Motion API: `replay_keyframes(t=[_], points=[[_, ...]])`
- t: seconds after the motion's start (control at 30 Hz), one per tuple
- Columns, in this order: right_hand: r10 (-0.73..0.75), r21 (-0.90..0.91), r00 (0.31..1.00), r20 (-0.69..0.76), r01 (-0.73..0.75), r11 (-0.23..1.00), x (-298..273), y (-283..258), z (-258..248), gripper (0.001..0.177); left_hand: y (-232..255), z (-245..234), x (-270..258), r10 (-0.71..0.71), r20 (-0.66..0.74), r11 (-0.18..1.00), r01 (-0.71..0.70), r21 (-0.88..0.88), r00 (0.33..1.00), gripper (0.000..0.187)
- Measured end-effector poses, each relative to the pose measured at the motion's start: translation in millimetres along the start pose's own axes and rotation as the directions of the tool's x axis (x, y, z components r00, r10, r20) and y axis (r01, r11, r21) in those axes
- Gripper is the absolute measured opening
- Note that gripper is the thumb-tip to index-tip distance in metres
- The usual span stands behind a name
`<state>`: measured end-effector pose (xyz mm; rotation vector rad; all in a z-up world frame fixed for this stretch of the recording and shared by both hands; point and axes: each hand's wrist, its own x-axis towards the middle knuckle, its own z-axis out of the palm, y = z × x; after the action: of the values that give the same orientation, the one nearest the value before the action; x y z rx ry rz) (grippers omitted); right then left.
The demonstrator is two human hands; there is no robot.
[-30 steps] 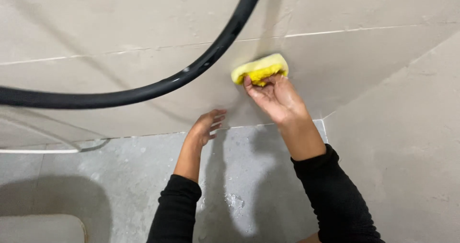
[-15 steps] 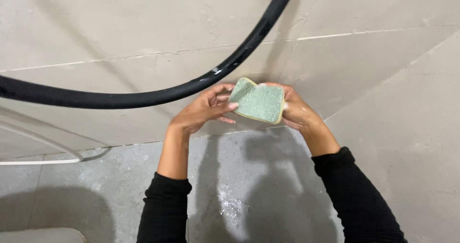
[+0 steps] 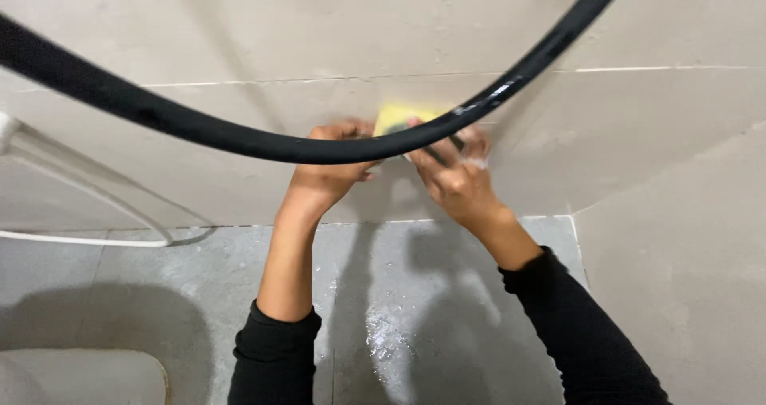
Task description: Cleaning bathroom wall tiles and plumbing fixtures using a sponge and soapy water.
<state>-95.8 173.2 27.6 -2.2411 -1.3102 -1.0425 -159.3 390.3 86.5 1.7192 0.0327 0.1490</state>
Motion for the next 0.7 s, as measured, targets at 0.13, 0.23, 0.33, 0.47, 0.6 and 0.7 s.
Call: replay_keyframes(t=[0.13,0.23,0.33,0.47,0.6,0.7], points=[[-0.089,-0.017,0.984,-0.152,0.088,0.996,-27,-8,65,0.026,-11,-34,-7,-0.114,-0.078,0.970,0.128,0.204,0.990,0.024],[-0.099,0.022,0.982,-0.158,0.104,0.994,-1,-13,69,0.028,-21,-56,-1,-0.218,-0.094,0.943,0.234,0.235,0.971,0.028],[-0.047,-0.067,0.948,-0.316,0.027,0.997,61,-25,32,0.021,-39,-77,9,-0.299,-0.078,0.942,0.307,0.138,0.951,0.025],[0.001,0.045,0.946,-0.325,0.015,0.999,103,-53,13,0.012,-48,-99,3,-0.309,-0.041,0.948,0.311,0.064,0.950,0.024],[-0.013,0.202,0.992,-0.123,0.038,0.979,49,-50,72,0.024,-39,-104,3,-0.284,-0.011,0.944,0.282,0.174,0.959,0.020],[0.030,0.238,0.993,0.118,-0.058,0.969,-2,-57,107,0.018,-47,-106,4,-0.319,0.017,0.925,0.307,0.222,0.948,0.019]])
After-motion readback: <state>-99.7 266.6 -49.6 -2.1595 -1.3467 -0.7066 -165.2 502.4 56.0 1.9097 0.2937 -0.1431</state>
